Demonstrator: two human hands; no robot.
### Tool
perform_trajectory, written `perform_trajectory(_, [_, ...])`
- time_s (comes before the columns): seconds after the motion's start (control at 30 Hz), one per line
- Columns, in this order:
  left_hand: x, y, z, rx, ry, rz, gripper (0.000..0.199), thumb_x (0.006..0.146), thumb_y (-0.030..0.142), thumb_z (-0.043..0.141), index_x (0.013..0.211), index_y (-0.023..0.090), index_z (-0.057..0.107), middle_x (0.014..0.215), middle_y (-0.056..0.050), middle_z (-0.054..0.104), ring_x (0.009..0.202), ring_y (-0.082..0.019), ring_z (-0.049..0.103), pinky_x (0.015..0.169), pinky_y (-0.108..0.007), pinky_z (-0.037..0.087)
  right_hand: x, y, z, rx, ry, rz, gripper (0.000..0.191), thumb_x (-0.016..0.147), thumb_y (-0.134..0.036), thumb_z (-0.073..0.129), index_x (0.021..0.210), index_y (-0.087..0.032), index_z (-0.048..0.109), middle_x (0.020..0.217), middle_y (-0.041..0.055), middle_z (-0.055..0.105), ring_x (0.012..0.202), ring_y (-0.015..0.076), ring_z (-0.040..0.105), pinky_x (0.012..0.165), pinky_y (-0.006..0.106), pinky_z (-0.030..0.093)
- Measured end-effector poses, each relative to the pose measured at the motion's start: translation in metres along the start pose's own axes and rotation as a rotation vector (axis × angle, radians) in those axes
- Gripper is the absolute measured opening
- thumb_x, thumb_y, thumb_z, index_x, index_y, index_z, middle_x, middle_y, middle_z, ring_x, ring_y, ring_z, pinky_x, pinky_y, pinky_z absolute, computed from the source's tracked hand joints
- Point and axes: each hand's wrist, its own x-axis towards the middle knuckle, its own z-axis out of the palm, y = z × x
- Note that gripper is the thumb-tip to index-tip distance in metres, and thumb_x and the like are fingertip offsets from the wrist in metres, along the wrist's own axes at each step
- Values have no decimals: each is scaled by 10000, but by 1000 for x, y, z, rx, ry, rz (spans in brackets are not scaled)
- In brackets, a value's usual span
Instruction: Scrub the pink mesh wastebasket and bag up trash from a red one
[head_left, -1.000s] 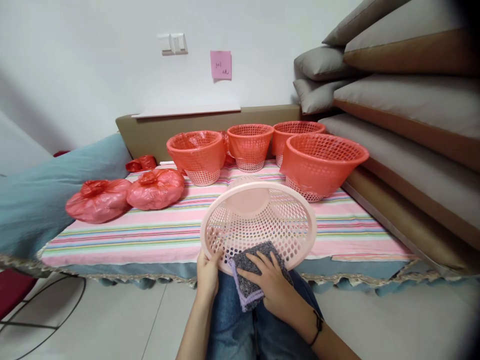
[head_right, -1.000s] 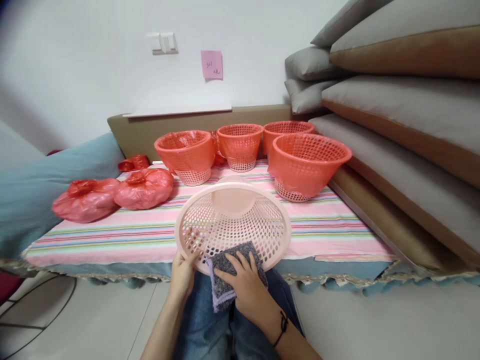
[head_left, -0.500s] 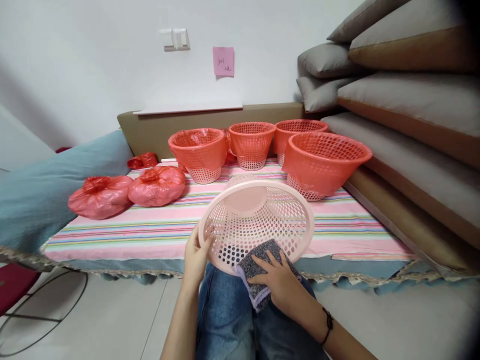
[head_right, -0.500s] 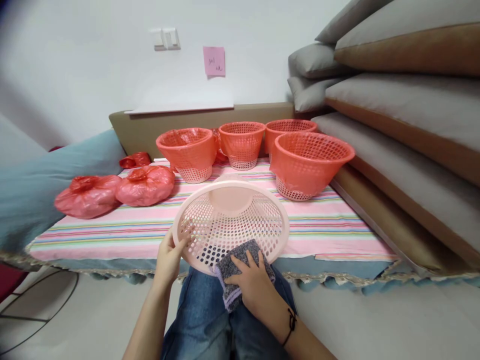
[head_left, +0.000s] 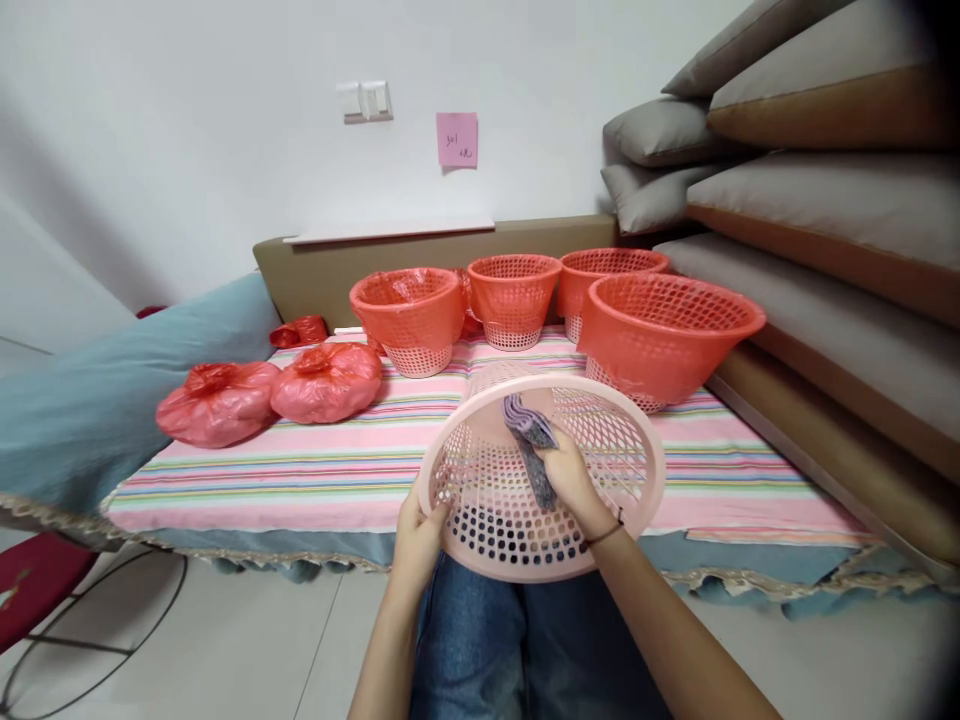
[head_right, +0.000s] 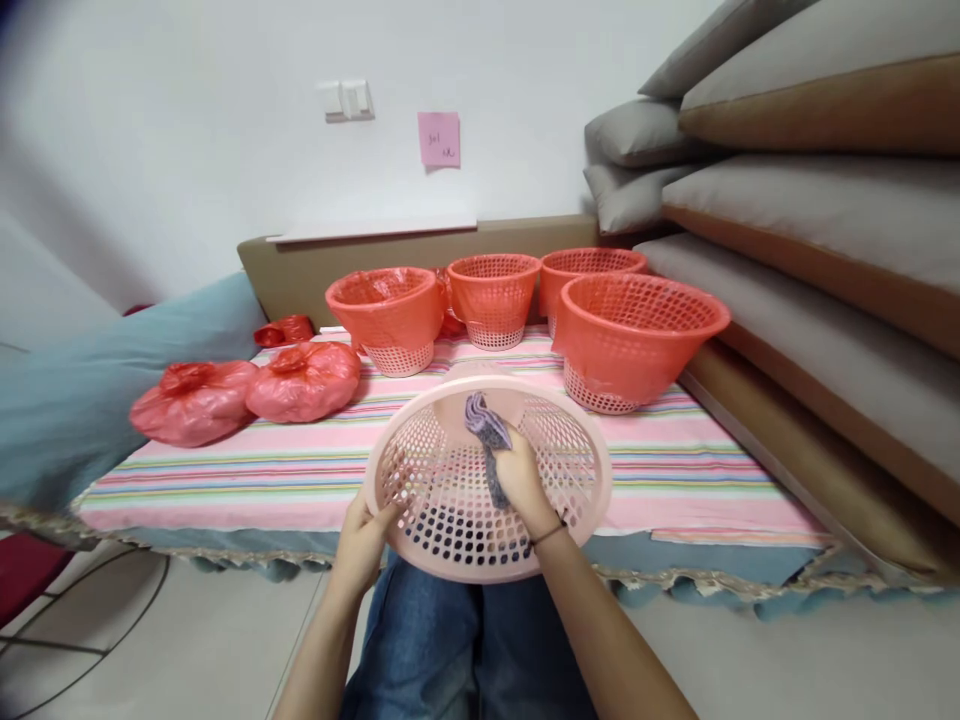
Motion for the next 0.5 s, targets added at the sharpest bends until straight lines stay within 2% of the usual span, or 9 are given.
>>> perform_trajectory(0.07, [0,1,0,13,14,-10,598,697,276,755,1280,206,641,1365,-120,632,1321,-308,540,1174,-474,337,21,11,17,-43,47,-2,451,810,-268,482,1208,-156,662,1207,87,714,1128,252,634,1043,438,456])
perform_trajectory(0.17, [0,-2,0,18,10,-6,565,696,251,737,1254,208,658,1334,-109,656,1315,-297,546,1174,-466,338,40,30,42,-90,9,24,511,783,-188,441,1251,-164,644,1276,82,683,1195,229,608,1088,421,418])
perform_trajectory(0.33, [2,-4,-4,70,8,-14,475,689,224,706,1163,191,709,1262,-110,699,1250,-304,600,1141,-482,382,44,54,80,-186,-105,73,495,777,-99,462,1218,-168,676,1263,92,688,1212,243,602,1131,432,370])
perform_trajectory(0.4, [3,-2,-6,109,16,-21,437,687,229,703,1121,184,725,1219,-112,720,1205,-313,628,1116,-499,407,43,57,87,-211,-137,82,400,858,-126,496,1218,-175,666,1289,110,663,1218,251,591,1128,458,370])
perform_trajectory(0.47, [3,0,-8,127,9,-17,427,692,250,709,1113,180,727,1213,-113,722,1196,-316,633,1115,-499,407,43,54,89,-221,-179,77,289,937,-250,557,1202,-184,651,1288,102,643,1186,257,597,1071,484,429])
perform_trajectory(0.5, [4,0,-8,122,3,-14,439,700,263,712,1132,181,721,1233,-112,713,1212,-312,624,1123,-493,400,42,51,88,-223,-202,67,290,948,-324,584,1195,-184,643,1282,93,634,1166,255,602,1036,485,460])
